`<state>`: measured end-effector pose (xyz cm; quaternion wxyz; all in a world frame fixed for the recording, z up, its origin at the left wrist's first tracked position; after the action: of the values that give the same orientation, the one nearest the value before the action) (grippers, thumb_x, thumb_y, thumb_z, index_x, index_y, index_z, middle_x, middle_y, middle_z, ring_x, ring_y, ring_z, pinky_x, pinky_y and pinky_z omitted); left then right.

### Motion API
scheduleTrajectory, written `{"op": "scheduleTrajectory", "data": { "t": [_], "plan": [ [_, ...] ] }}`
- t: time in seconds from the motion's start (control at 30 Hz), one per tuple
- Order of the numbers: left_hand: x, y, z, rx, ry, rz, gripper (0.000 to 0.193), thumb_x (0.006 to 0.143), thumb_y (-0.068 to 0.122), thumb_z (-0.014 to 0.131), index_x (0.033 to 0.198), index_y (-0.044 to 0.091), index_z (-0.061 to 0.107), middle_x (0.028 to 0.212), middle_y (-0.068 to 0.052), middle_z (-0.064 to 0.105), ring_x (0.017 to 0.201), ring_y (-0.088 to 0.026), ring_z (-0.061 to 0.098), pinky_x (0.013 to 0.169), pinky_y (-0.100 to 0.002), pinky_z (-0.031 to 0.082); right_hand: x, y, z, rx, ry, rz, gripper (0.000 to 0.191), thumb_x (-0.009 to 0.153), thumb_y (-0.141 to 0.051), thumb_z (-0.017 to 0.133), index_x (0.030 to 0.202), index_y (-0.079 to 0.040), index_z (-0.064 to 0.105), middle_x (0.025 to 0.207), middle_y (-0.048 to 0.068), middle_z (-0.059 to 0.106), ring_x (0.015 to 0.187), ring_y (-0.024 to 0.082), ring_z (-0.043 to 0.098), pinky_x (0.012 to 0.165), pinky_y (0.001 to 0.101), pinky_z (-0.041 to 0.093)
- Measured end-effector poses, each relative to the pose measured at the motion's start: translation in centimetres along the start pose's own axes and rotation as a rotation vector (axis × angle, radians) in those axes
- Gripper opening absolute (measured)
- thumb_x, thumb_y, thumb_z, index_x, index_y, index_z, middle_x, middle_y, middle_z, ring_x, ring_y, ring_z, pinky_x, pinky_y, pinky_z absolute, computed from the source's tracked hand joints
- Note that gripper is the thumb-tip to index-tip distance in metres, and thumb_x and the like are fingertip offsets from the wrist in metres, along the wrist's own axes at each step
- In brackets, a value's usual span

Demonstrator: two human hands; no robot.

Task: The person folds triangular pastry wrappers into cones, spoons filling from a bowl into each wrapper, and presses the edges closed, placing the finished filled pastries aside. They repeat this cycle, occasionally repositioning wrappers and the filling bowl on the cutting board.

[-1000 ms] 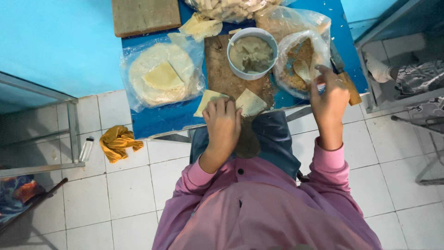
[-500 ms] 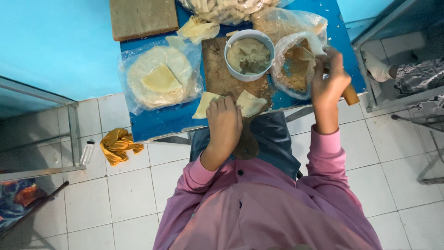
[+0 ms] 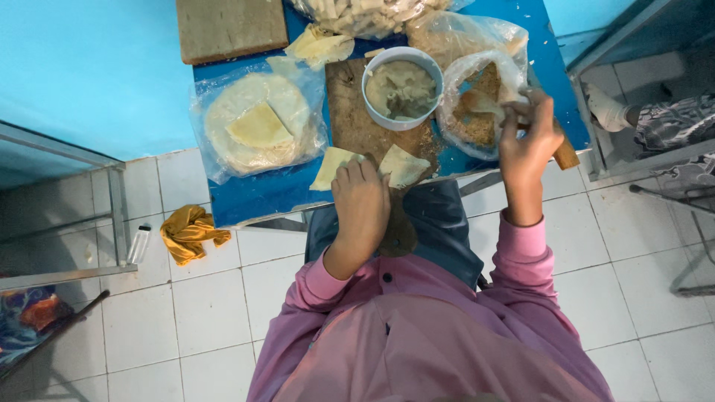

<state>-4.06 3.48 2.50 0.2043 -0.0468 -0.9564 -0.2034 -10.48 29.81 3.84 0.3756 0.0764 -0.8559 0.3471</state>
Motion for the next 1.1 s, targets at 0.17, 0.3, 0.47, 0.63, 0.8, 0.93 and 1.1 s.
{"op": "scheduleTrajectory", "data": {
  "t": [0.17,0.3,0.47,0.63,0.8,0.93,1.1],
  "plan": [
    [0.1,0.2,0.3,0.017,-0.010,0.013,0.021,0.090,0.018,0.068,0.101,0.002,0.060,0.102,-0.018,0.059,0.097,-0.037,0.056,0.081,-0.048,0.044,-0.8,1.0,0.9,0.130,0.010,0.111,0.030,0.099,0.015,0.066,0.125,0.003,0.059,0.102,0.015,0.079,0.081,0.017,0.075,0.066,0.0259,0.057],
    [0.4,-0.1,0.2,-0.051,-0.022,0.016,0.017,0.094,0.014,0.066,0.100,0.001,0.057,0.097,-0.019,0.060,0.094,-0.039,0.058,0.080,-0.050,0.045,-0.9,2.4,0.8,0.300,0.061,0.170,0.029,0.102,0.016,0.065,0.126,0.004,0.056,0.103,0.017,0.076,0.082,0.015,0.074,0.063,0.0245,0.056],
    [0.6,-0.9,-0.7,-0.364,0.017,0.033,0.019,0.093,0.006,0.064,0.107,0.000,0.054,0.093,-0.020,0.064,0.090,-0.041,0.062,0.079,-0.052,0.046,-1.0,2.9,0.6,0.309,0.035,0.180,0.031,0.103,0.018,0.063,0.129,0.004,0.056,0.100,0.015,0.077,0.081,0.013,0.072,0.066,0.0241,0.055],
    [0.6,-1.2,-0.7,-0.438,0.023,0.002,0.022,0.092,0.003,0.066,0.110,0.000,0.053,0.093,-0.022,0.064,0.090,-0.042,0.063,0.080,-0.052,0.047,-1.5,2.4,1.4,0.209,0.002,0.120,0.033,0.100,0.018,0.065,0.129,0.003,0.056,0.101,0.016,0.077,0.082,0.014,0.073,0.064,0.0240,0.053],
    [0.5,-1.1,-1.0,-0.422,0.061,0.040,0.024,0.092,0.004,0.066,0.112,-0.001,0.053,0.095,-0.024,0.064,0.093,-0.044,0.062,0.081,-0.053,0.047,-1.5,3.8,1.0,0.364,0.051,0.207,0.029,0.104,0.017,0.062,0.128,0.002,0.054,0.102,0.016,0.076,0.085,0.014,0.075,0.066,0.0231,0.056],
    [0.6,-1.2,-1.0,-0.425,0.040,0.026,0.026,0.092,0.004,0.066,0.114,-0.001,0.054,0.096,-0.024,0.064,0.094,-0.044,0.062,0.082,-0.053,0.046,-2.0,4.0,-0.2,0.435,0.069,0.267,0.031,0.106,0.016,0.063,0.131,0.001,0.052,0.106,0.017,0.076,0.083,0.013,0.071,0.068,0.0229,0.056],
    [0.6,-1.3,-1.4,-0.456,0.045,0.036,0.026,0.092,0.003,0.066,0.114,-0.001,0.054,0.096,-0.024,0.064,0.093,-0.045,0.062,0.081,-0.053,0.047,-3.9,2.2,-1.0,0.640,-0.012,0.383,0.035,0.102,0.017,0.064,0.131,0.000,0.052,0.101,0.019,0.073,0.077,0.013,0.067,0.065,0.0221,0.052]
  ]
}}
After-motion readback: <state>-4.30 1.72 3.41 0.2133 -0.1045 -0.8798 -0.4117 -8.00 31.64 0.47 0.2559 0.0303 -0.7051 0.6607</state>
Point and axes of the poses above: each hand's wrist, its own x-axis towards the middle knuckle, its own z-axis out of the palm, y = z × x, the point moved 5 cm from there along x, towards the middle knuckle
